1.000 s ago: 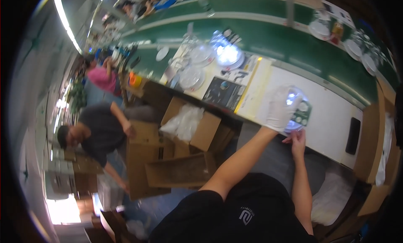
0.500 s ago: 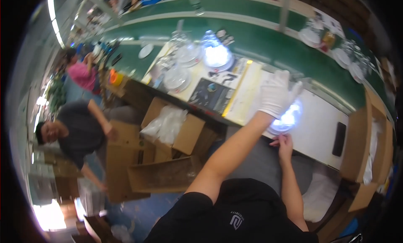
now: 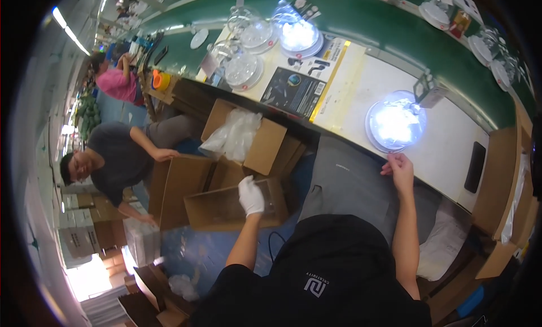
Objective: Packing decorative LED light fixtures into a cardboard box on an assembly line.
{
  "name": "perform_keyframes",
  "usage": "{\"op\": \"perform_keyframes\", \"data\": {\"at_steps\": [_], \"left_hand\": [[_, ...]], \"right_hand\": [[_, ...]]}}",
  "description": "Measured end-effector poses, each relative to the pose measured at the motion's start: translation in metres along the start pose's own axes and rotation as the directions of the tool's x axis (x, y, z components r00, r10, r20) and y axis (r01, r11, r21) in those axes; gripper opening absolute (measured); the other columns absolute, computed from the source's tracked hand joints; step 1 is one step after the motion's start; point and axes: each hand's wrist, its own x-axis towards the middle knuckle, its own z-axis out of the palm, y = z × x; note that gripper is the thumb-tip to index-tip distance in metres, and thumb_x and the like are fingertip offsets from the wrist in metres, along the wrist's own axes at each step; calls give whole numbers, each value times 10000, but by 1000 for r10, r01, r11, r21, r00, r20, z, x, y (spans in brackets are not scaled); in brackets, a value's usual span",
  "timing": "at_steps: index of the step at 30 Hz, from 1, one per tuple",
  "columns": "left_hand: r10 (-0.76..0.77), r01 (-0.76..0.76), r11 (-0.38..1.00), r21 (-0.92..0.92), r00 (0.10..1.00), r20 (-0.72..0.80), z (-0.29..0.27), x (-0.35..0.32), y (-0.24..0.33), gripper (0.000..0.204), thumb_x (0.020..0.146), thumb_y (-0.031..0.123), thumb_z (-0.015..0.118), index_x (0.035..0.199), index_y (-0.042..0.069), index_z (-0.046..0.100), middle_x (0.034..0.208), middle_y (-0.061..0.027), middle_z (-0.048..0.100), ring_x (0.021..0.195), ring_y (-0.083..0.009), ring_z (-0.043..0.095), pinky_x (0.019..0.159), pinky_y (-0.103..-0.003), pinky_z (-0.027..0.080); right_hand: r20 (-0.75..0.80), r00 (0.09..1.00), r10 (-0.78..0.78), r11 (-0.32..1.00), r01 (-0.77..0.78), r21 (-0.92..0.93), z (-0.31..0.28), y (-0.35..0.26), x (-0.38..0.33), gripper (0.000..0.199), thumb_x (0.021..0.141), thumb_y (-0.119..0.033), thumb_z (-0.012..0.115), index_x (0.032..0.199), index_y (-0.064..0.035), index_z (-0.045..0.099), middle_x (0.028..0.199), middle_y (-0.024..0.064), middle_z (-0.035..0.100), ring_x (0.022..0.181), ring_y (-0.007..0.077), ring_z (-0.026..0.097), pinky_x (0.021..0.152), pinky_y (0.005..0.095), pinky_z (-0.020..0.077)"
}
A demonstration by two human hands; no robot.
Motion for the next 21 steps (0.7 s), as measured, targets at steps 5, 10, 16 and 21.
{"op": "perform_keyframes", "data": {"at_steps": [5, 10, 16, 21], "left_hand": [[-212, 71, 954, 292, 848, 487, -37, -72, -60, 594, 855, 531, 643, 1215, 59, 649, 1185, -181, 666, 1170, -351, 585, 993, -442, 444], [-130, -438, 809, 391, 515, 847, -17, -114, -113, 341, 882, 329, 612, 1198, 225, 688, 1159, -94, 694, 1123, -276, 634, 994, -434, 461], [179, -433, 882, 183, 670, 721, -70, -80, -106, 229, 842, 357, 681, 863, 136, 736, 826, -147, 699, 789, -357, 681, 710, -458, 530], [88, -462, 827, 319, 668, 739, -198, -31, -46, 216, 809, 342, 727, 923, 164, 770, 785, -169, 694, 744, -364, 682, 673, -450, 532]], "right_hand": [[25, 980, -199, 963, 200, -179, -35, -55, -22, 182, 983, -164, 622, 897, -4, 620, 676, 46, 607, 576, 104, 586, 529, 241, 473], [-51, 559, -827, 510, 710, -485, -5, -164, -39, 87, 906, -14, 673, 973, 14, 626, 806, 48, 604, 764, 137, 590, 704, 267, 483], [333, 511, -792, 154, 696, -701, -15, -233, -21, 307, 828, -144, 760, 1107, -56, 668, 1133, 116, 607, 1080, 311, 565, 912, 387, 467], [458, 507, -730, 50, 708, -705, -25, -235, -14, 407, 788, -214, 786, 1164, -110, 670, 1185, 94, 589, 1126, 299, 542, 939, 409, 454]]}}
